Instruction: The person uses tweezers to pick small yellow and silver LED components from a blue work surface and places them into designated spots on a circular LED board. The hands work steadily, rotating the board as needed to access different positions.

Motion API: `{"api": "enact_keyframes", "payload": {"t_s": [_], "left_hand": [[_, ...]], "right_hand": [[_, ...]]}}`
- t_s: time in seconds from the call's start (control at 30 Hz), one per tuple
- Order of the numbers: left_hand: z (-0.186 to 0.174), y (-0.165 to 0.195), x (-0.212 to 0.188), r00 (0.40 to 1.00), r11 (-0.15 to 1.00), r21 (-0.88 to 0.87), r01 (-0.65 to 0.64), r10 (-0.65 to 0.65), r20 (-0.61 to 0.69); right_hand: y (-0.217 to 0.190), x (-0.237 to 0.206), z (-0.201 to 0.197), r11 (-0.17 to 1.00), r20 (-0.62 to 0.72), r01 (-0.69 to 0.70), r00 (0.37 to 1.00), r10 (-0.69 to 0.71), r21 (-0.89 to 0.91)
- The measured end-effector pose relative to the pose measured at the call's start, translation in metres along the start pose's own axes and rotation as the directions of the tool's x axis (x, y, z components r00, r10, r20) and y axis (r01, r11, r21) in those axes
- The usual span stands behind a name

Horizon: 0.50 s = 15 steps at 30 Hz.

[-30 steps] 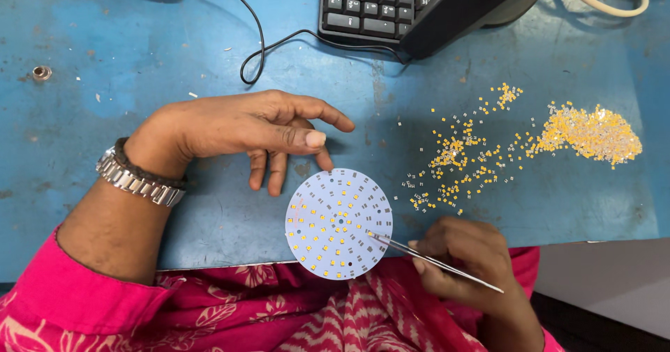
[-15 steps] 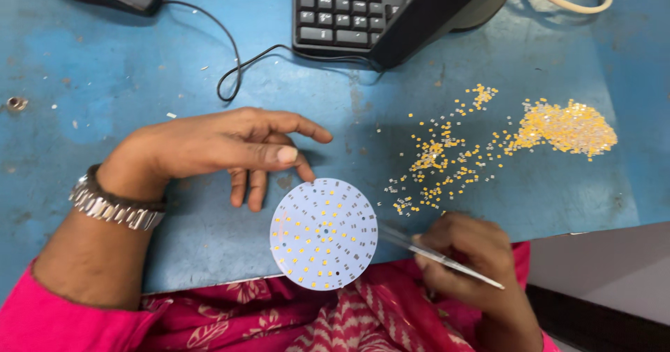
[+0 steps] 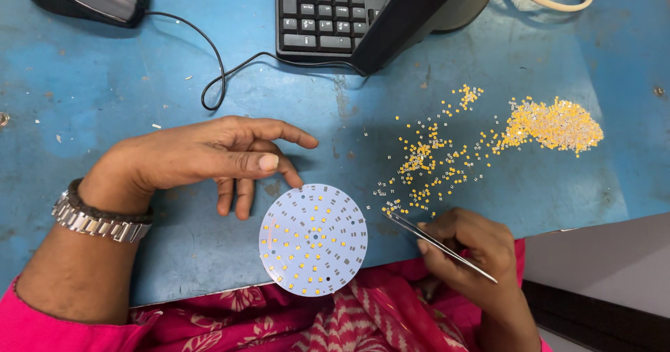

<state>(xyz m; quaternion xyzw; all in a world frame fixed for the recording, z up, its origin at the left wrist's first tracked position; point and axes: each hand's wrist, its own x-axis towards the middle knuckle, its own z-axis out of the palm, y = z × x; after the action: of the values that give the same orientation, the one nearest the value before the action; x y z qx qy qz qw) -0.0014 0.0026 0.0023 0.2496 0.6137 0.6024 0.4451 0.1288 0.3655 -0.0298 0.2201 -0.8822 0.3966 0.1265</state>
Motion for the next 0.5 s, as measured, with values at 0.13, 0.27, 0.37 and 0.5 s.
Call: {"api": "enact_keyframes", "payload": {"t_s": [0.13,0.27,0.37,0.5], "left_hand": [[0.0,0.0,0.0,1.0,1.0,0.006,-0.006,0.006,0.012],[0.002,0.005,0.001,0.999,0.999,0.034,0.041,-0.041,-0.021],[0.004,0.008,0.002,0.989,0.99,0.059,0.13,-0.125,-0.08],[0.005,0.01,0.001,0.989,0.99,0.067,0.125,-0.12,-0.081]], "right_hand": [[0.002,-0.002,0.003,0.999,-0.009,0.039,0.999,-0.039,0.026],[0.006,-0.005,0.003,0.999,0.01,0.017,1.0,-0.018,0.038],[0.007,-0.005,0.001,0.989,0.055,0.026,0.998,-0.034,0.143],[0.008,0.007,-0.006,0.941,0.349,-0.193,0.933,0.088,0.279]]}}
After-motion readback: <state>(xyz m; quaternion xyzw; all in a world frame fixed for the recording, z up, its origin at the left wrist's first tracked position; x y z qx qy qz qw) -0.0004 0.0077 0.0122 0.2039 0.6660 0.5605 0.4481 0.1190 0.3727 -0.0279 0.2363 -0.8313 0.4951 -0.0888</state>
